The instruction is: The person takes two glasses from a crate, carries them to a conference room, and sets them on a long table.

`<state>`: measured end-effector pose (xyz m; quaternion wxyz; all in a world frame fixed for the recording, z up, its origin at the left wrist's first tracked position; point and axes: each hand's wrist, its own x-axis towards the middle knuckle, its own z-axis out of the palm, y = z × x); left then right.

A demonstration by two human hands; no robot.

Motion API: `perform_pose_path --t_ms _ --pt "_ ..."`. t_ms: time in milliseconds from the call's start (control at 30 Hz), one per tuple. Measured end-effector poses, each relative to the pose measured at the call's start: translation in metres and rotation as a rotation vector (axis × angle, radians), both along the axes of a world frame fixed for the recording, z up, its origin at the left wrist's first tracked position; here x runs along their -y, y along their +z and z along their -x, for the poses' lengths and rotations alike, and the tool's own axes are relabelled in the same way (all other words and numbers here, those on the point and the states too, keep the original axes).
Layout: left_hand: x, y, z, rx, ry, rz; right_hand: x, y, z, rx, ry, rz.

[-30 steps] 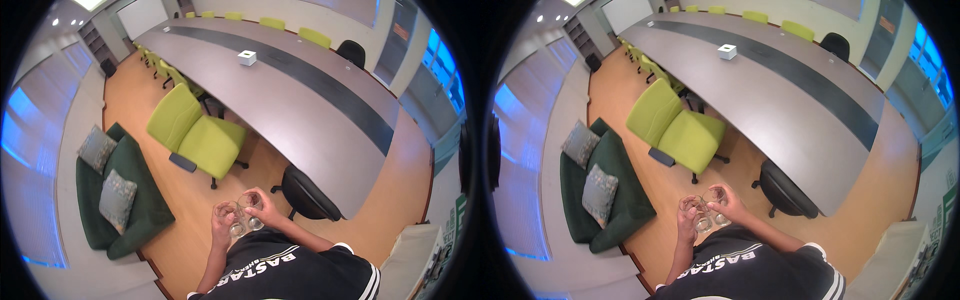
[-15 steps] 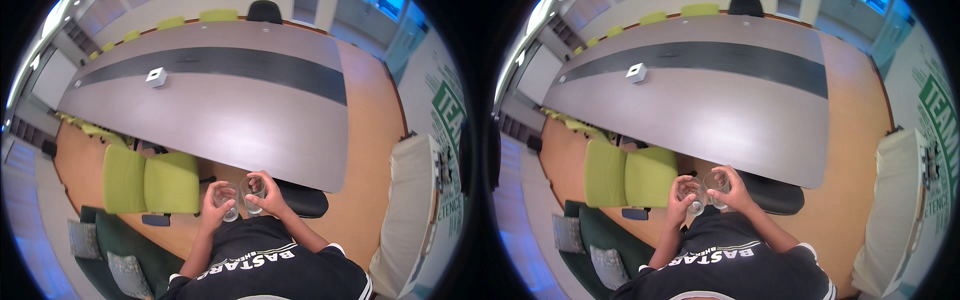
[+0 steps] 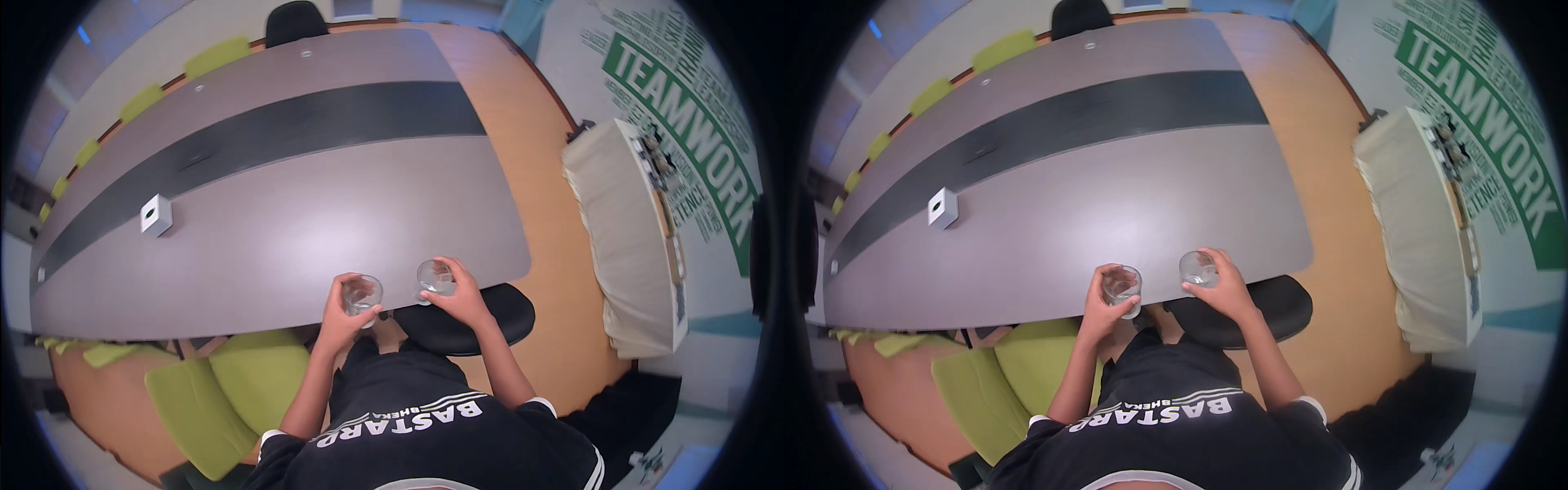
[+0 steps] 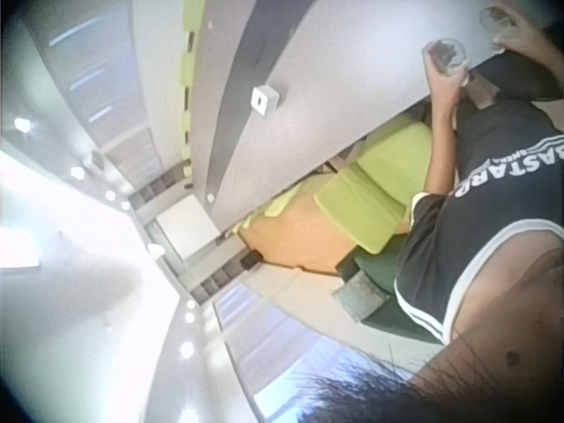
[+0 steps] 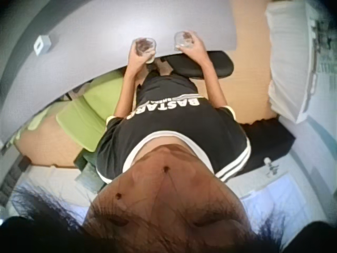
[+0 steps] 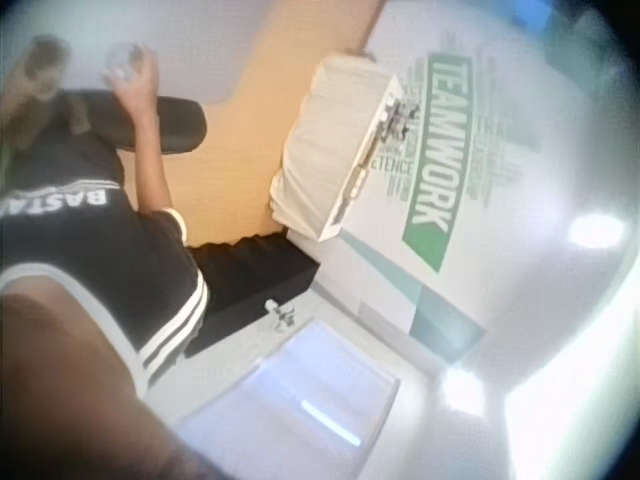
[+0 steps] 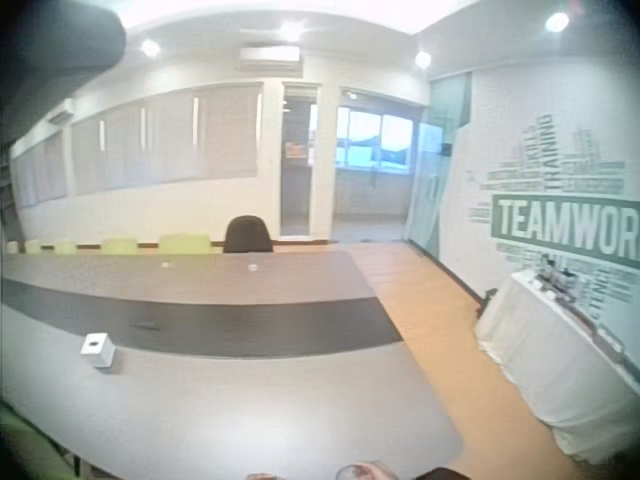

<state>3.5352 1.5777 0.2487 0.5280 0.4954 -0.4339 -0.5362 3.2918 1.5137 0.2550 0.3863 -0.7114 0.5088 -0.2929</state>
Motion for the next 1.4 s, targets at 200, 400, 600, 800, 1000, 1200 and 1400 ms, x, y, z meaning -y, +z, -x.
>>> perform_pose_path --t_ms 200,400,600,800,1000,1200,1400 --pt "0.029 -0.032 -0.016 -0.01 -0.089 -0.059 0.009 -0.026 -0.001 -0.148 -0.001 -0.051" --pt "0.049 -0.039 -0.006 0.015 -0.154 -0.07 0.03 -0.072 0.025 -0.216 -0.043 -0.133" --pt "0.049 -0.041 0.018 -0.017 -0.145 -0.083 0.063 -0.115 0.056 -0.292 -0.042 -0.157" --pt "0.032 -0.045 0.039 -0.024 -0.076 -0.133 0.091 -0.136 0.08 -0.344 0.034 -0.213" --pt "0.016 -0.041 0.052 0.005 0.003 -0.132 0.103 -0.155 0.097 -0.339 0.119 -0.239" --pt "0.009 -0.042 0.065 0.047 0.088 -0.086 0.105 -0.156 0.094 -0.305 0.184 -0.265" --pt "-0.002 -0.045 0.087 -0.022 0.139 -0.102 0.105 -0.164 0.086 -0.291 0.276 -0.238"
